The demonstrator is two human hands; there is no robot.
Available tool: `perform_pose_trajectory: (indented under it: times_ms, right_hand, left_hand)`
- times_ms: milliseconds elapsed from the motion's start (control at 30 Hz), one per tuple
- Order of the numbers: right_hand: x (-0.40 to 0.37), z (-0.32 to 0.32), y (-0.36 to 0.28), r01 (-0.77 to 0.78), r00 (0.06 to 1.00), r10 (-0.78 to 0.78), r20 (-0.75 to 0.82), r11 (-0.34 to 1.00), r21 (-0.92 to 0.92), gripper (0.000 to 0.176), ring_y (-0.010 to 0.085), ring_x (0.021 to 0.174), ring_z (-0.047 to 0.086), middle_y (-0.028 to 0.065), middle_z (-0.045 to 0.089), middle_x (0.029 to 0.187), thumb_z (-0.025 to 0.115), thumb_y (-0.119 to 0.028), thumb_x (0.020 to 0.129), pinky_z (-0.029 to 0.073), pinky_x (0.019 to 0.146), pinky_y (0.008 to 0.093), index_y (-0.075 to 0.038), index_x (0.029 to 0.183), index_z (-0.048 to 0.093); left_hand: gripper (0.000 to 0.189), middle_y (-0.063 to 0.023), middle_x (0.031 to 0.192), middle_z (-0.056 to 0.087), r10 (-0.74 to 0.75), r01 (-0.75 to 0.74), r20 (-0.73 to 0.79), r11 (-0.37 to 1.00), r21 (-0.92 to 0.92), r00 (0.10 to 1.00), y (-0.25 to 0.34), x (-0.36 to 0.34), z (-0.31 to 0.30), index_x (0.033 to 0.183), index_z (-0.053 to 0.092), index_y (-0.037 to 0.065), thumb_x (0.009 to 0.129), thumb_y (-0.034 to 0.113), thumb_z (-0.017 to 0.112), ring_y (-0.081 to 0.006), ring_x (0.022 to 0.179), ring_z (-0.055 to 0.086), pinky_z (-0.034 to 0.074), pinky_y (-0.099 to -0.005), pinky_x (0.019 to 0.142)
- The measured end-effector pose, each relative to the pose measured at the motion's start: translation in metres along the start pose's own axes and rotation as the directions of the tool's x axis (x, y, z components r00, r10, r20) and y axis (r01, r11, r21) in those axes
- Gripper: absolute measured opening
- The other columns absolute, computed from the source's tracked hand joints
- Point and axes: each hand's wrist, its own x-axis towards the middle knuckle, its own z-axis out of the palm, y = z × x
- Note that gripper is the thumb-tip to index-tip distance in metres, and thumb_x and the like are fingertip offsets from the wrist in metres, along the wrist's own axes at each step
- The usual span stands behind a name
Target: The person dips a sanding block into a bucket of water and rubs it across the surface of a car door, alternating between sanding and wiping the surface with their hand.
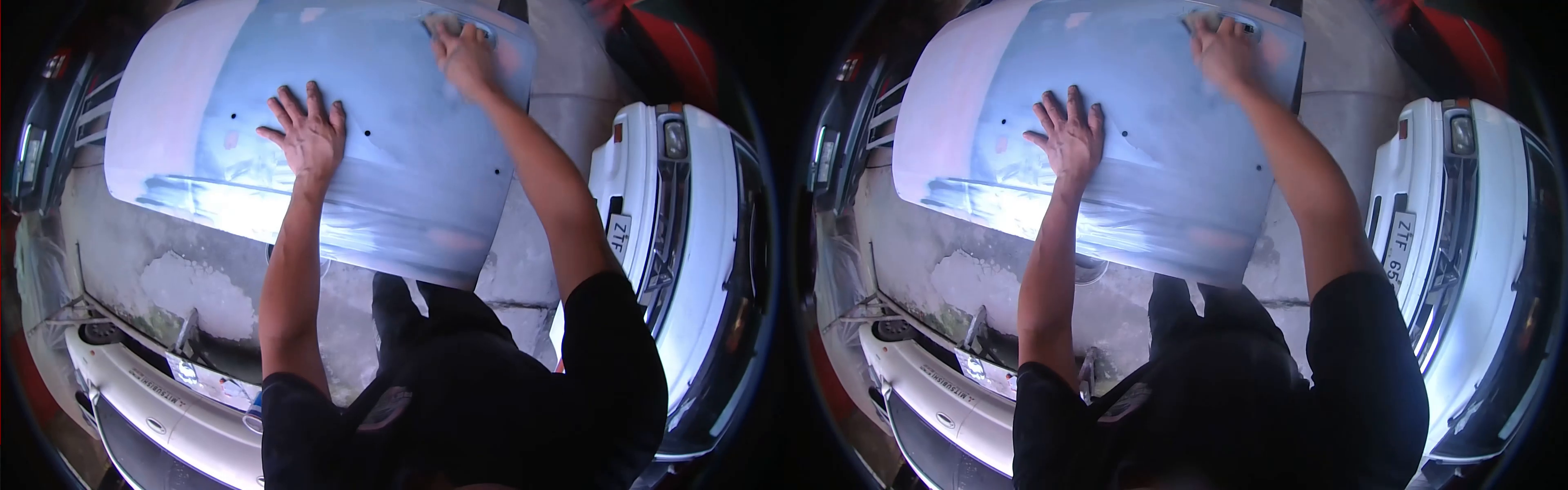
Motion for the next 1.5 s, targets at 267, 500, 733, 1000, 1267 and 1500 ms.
perform_pose_trajectory:
  times_ms: [267,500,733,1000,1267,1500]
  right_hand:
    - [-0.058,-0.026,0.025,0.341,0.933,-0.347,0.092,0.937,0.077,0.053,0.044,0.111,0.057,0.0255,0.056,0.117,0.071,-0.032,0.099,0.051,0.09,0.0529,-0.021,0.151,0.065]
    - [-0.094,-0.031,0.024,0.255,0.967,-0.255,0.0,0.967,-0.008,0.049,0.0438,0.117,0.057,0.0267,0.058,0.123,0.073,-0.028,0.098,0.051,0.096,0.0531,-0.019,0.146,0.069]
    - [-0.035,-0.014,0.046,0.351,0.936,-0.35,-0.029,0.932,0.09,0.048,0.0436,0.113,0.059,0.0252,0.059,0.121,0.072,-0.024,0.099,0.054,0.09,0.0534,-0.017,0.146,0.067]
    - [-0.156,-0.073,0.04,0.426,0.9,-0.435,0.034,0.893,0.148,0.048,0.0421,0.12,0.056,0.0252,0.058,0.131,0.07,-0.027,0.103,0.049,0.102,0.0503,-0.016,0.149,0.067]
    - [0.005,0.006,-0.008,0.417,0.908,-0.416,-0.036,0.895,0.159,0.046,0.0389,0.126,0.056,0.0198,0.059,0.133,0.066,-0.025,0.103,0.049,0.105,0.0534,-0.021,0.149,0.064]
    - [-0.143,-0.068,0.091,0.477,0.854,-0.499,0.146,0.864,0.161,0.055,0.0394,0.14,0.052,0.0239,0.055,0.149,0.071,-0.022,0.101,0.045,0.114,0.0485,-0.023,0.155,0.062]
  left_hand:
    - [0.071,-0.0295,0.173,0.026,-0.014,0.015,0.027,1.0,-0.014,1.0,0.001,0.005,-0.006,0.166,0.044,0.016,0.11,0.059,0.038,-0.0529,0.162,0.015,0.009,-0.0858,0.118]
    - [0.071,-0.03,0.173,0.027,-0.017,0.017,0.029,1.0,-0.015,0.999,0.002,0.002,-0.005,0.166,0.043,0.016,0.11,0.06,0.037,-0.053,0.162,0.016,0.01,-0.0851,0.118]
    - [0.072,-0.0306,0.172,0.028,-0.017,0.017,0.013,1.0,0.002,1.0,0.003,0.001,-0.002,0.166,0.044,0.017,0.11,0.061,0.037,-0.0531,0.162,0.017,0.011,-0.0862,0.117]
    - [0.072,-0.0305,0.172,0.028,-0.02,0.02,0.011,1.0,-0.018,1.0,0.002,0.002,-0.001,0.167,0.042,0.017,0.11,0.06,0.034,-0.0538,0.162,0.016,0.008,-0.0864,0.117]
    - [0.073,-0.03,0.172,0.027,0.004,-0.004,0.015,1.0,0.009,1.0,0.0,0.0,0.003,0.167,0.042,0.018,0.11,0.063,0.035,-0.0535,0.162,0.017,0.01,-0.0863,0.117]
    - [0.073,-0.0289,0.174,0.026,0.001,-0.002,0.02,1.0,0.029,1.0,-0.001,0.001,0.001,0.168,0.04,0.019,0.11,0.062,0.033,-0.0531,0.162,0.017,0.008,-0.0853,0.118]
